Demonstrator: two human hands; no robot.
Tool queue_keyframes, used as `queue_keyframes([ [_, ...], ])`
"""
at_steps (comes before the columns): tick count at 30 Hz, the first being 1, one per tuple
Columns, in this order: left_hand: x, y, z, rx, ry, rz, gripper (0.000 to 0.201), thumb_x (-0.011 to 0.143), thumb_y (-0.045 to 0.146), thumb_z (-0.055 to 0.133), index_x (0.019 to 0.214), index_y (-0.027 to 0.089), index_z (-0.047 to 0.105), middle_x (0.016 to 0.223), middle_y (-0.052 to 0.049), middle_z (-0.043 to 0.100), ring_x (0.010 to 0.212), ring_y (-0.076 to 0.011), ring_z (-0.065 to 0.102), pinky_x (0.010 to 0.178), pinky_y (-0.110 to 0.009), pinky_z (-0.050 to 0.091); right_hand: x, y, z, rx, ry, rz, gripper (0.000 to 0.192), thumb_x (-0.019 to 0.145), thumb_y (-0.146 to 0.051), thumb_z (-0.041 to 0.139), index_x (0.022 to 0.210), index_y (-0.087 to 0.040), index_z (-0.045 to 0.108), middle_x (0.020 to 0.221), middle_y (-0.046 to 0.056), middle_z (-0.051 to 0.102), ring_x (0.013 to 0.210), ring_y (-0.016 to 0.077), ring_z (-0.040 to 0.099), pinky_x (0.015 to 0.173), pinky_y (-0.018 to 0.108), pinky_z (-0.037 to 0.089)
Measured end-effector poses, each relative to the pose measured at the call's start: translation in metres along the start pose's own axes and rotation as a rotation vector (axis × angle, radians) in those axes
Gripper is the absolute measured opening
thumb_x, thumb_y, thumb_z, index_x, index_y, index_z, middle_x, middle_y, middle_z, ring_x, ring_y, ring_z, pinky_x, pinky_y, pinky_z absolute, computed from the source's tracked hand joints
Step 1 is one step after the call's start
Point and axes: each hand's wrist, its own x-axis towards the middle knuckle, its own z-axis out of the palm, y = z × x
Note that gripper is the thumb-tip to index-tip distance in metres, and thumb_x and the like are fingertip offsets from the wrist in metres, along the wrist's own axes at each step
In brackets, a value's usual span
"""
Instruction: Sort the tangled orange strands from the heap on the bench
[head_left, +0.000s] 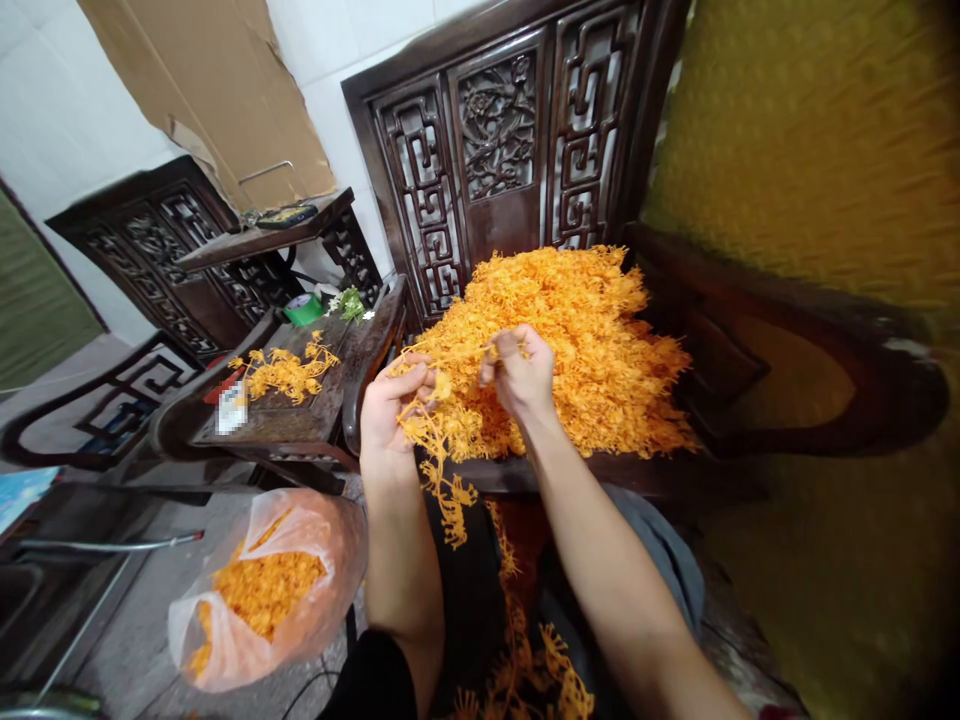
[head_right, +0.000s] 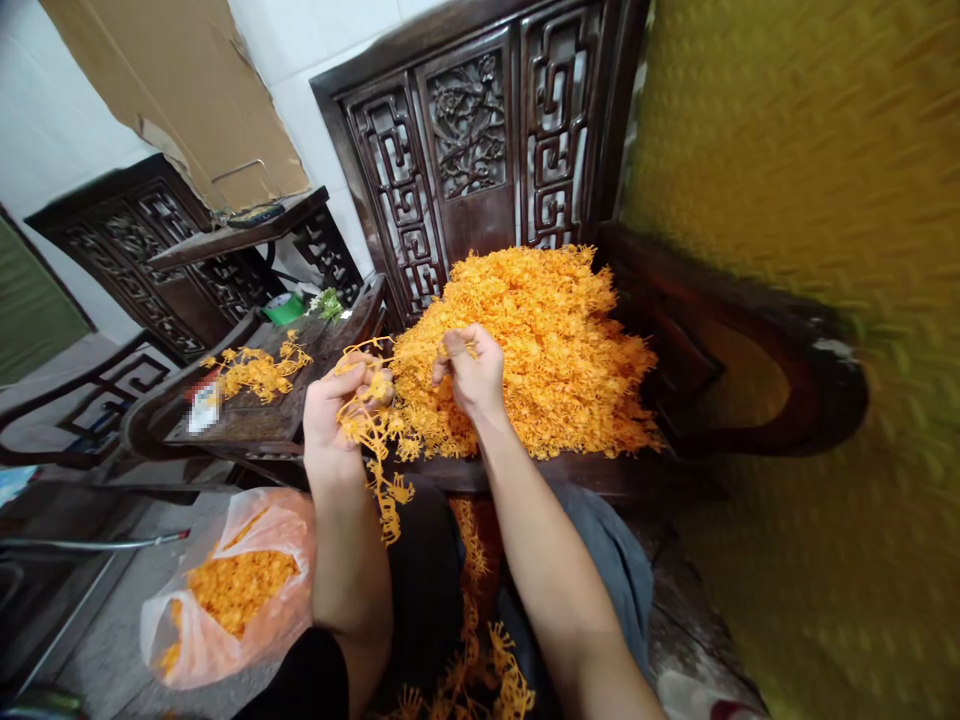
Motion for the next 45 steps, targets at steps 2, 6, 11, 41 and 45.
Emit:
queue_keyframes([
  [2, -0.001, 0.006, -0.004, -0.131, -0.047, 0.038, 0.023, 0.061, 0.011, 0.076, 0.072, 0.016, 0.056, 0.062, 0.001, 0.051, 0.048, -0.0042, 0.045, 0.040, -0.013, 0.032, 0.008, -0.006, -0.011, 0.072, 0.055, 0.002, 0.063, 0.073, -0.068, 0.081, 0.077, -0.023, 0.038, 0.063, -0.010, 0.041, 0.042, 0.0033, 0.033, 0.038, 0.018, 0.027],
  [6, 0.001, 0.007, -0.005, -0.257, -0.046, 0.006, 0.023, 0.070, 0.009, 0.069, 0.073, 0.017, 0.048, 0.063, 0.004, 0.039, 0.049, -0.0034, 0.042, 0.041, -0.011, 0.033, 0.007, -0.016, -0.013, 0.063, -0.047, 0.118, 0.051, 0.076, -0.065, 0.081, 0.098, -0.023, 0.061, 0.067, -0.009, 0.037, 0.049, 0.0060, 0.034, 0.040, 0.020, 0.030],
  [11, 0.013, -0.013, 0.002, -0.295, -0.075, -0.098, 0.019, 0.075, 0.005, 0.062, 0.072, 0.017, 0.047, 0.064, 0.003, 0.037, 0.047, -0.0028, 0.038, 0.044, -0.011, 0.035, -0.014, -0.015, 0.018, -0.030, -0.358, 0.295, 0.083, 0.075, -0.077, 0.074, 0.137, -0.023, 0.063, 0.065, -0.009, 0.037, 0.047, 0.0066, 0.022, 0.042, 0.024, 0.020],
  [41, -0.021, 0.013, 0.002, 0.051, 0.083, 0.258, 0.019, 0.064, 0.019, 0.085, 0.079, 0.015, 0.074, 0.062, 0.001, 0.061, 0.048, -0.0063, 0.054, 0.044, -0.017, 0.043, 0.041, -0.013, -0.047, -0.680, -0.104, -0.193, 0.035, 0.100, -0.050, 0.051, 0.095, -0.019, 0.066, 0.090, 0.006, 0.064, 0.071, 0.0158, 0.059, 0.062, 0.030, 0.049],
  [45, 0.003, 0.004, -0.004, -0.123, 0.095, 0.188, 0.016, 0.067, 0.014, 0.080, 0.079, 0.014, 0.070, 0.062, 0.002, 0.056, 0.050, -0.0052, 0.050, 0.045, -0.016, 0.040, 0.063, -0.019, -0.019, -0.917, -0.080, -0.339, 0.042, 0.102, -0.053, 0.048, 0.099, -0.018, 0.071, 0.090, 0.008, 0.070, 0.082, 0.0207, 0.064, 0.078, 0.037, 0.054],
])
